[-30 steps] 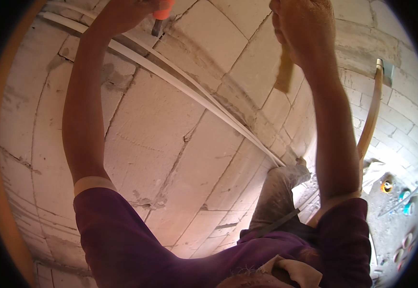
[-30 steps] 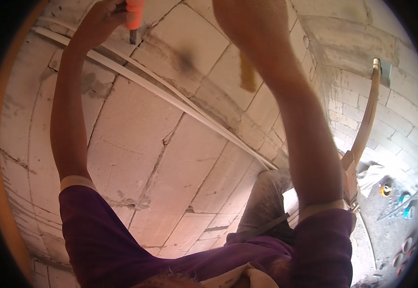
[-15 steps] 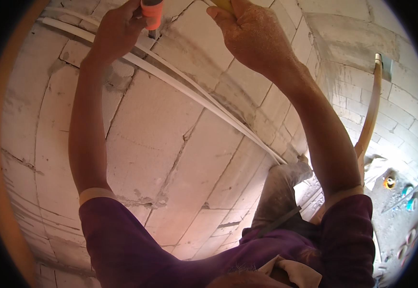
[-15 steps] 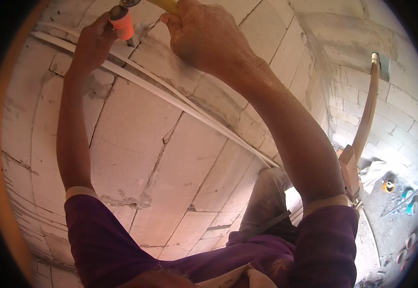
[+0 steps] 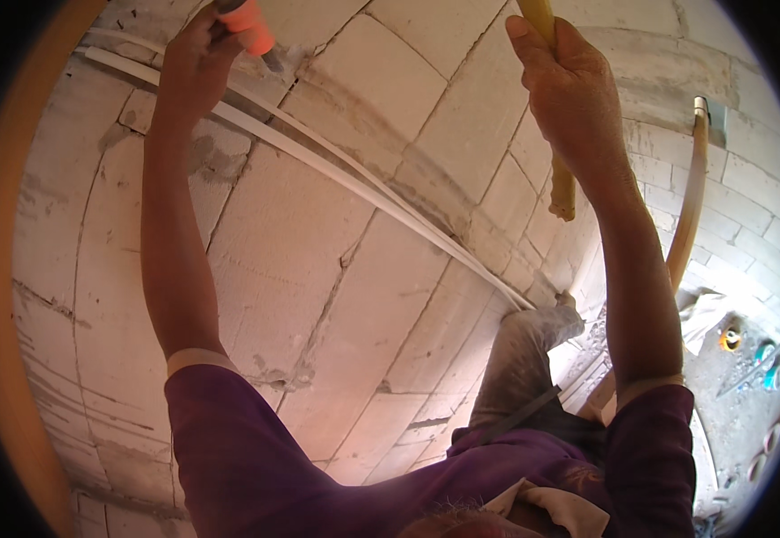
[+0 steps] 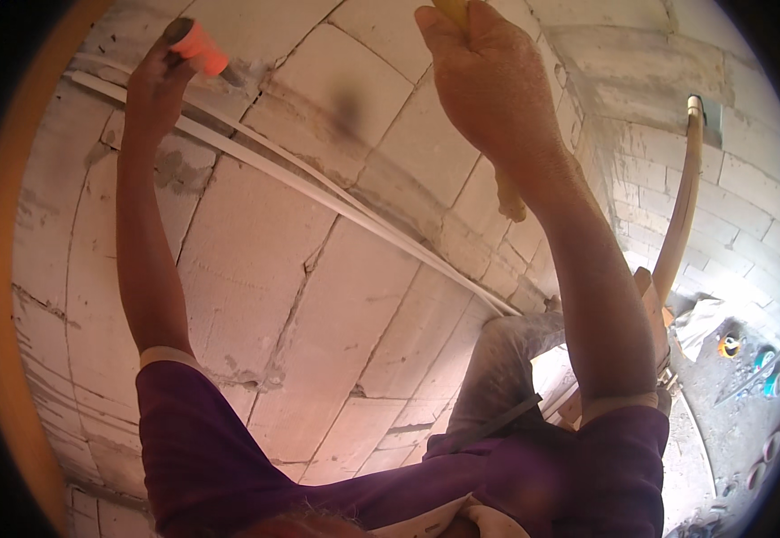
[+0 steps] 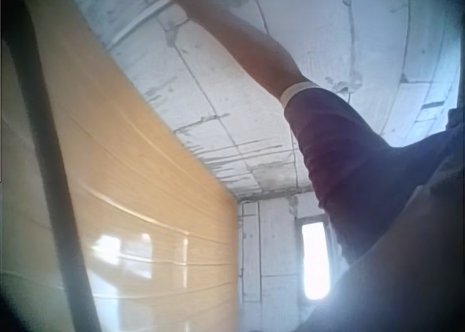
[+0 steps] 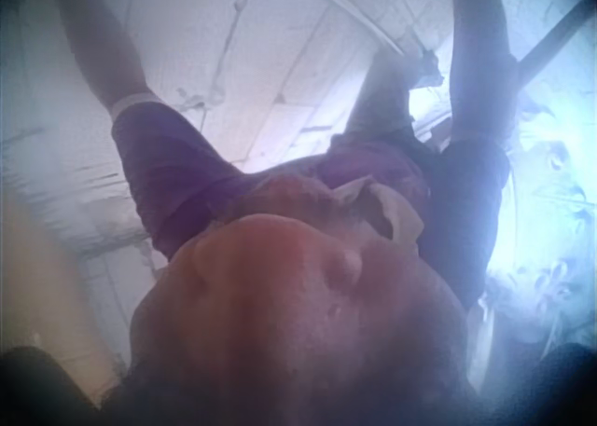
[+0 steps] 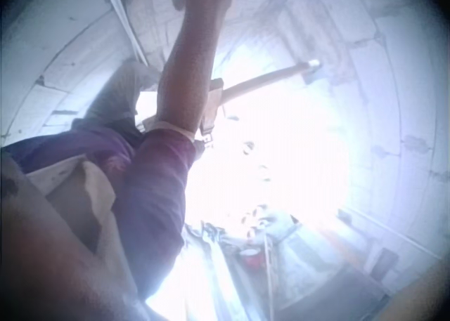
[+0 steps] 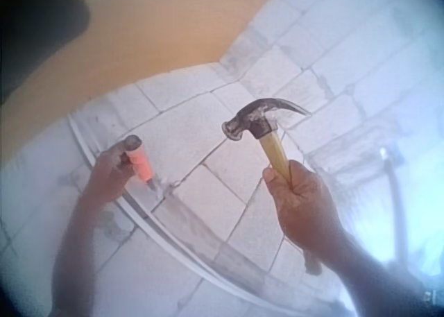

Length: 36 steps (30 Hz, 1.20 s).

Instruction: The person uses a hammer and a chisel to chip away at the mortar joints of a white tiled wall. They are working on a horizontal line, likely to create a channel for a white pipe that is already partially installed along the wall.

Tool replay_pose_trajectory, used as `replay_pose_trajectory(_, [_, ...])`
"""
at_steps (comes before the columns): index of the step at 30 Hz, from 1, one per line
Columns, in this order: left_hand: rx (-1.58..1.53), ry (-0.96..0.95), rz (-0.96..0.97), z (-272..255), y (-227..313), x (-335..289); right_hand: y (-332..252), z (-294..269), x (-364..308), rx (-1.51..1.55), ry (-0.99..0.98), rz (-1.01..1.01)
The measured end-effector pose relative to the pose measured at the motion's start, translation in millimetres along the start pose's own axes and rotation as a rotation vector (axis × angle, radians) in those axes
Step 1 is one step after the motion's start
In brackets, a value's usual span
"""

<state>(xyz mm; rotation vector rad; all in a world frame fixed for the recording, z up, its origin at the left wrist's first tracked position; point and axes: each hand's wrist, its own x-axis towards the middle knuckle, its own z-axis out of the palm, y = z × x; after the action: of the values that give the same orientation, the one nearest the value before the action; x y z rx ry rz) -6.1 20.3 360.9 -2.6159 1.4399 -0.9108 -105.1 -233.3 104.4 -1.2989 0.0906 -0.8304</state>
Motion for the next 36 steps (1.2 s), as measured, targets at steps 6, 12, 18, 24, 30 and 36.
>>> replay_pose_trajectory(6, [-0.073, -0.186, -0.156, 22, 29, 32, 14, 1, 5, 0.004, -0.035, 0.058])
replay_pose_trajectory(12, [-0.042, -0.283, -0.228, 22, 40, 43, 18, 12, 7, 0.001, -0.077, 0.063])
replay_pose_trajectory(18, [-0.105, -0.356, -0.203, 25, 44, 47, 23, 22, 15, 0.084, -0.1, 0.054])
replay_pose_trajectory(24, [-0.041, -0.382, -0.142, 30, 51, 54, 5, 30, 33, 0.228, -0.08, 0.098])
replay_pose_trajectory(30, [0.024, -0.388, -0.146, 44, 50, 61, 19, 86, 37, 0.16, -0.041, -0.106])
replay_pose_trajectory(36, [0.105, -0.412, -0.171, 40, 48, 64, 11, 81, 47, 0.19, -0.125, -0.016])
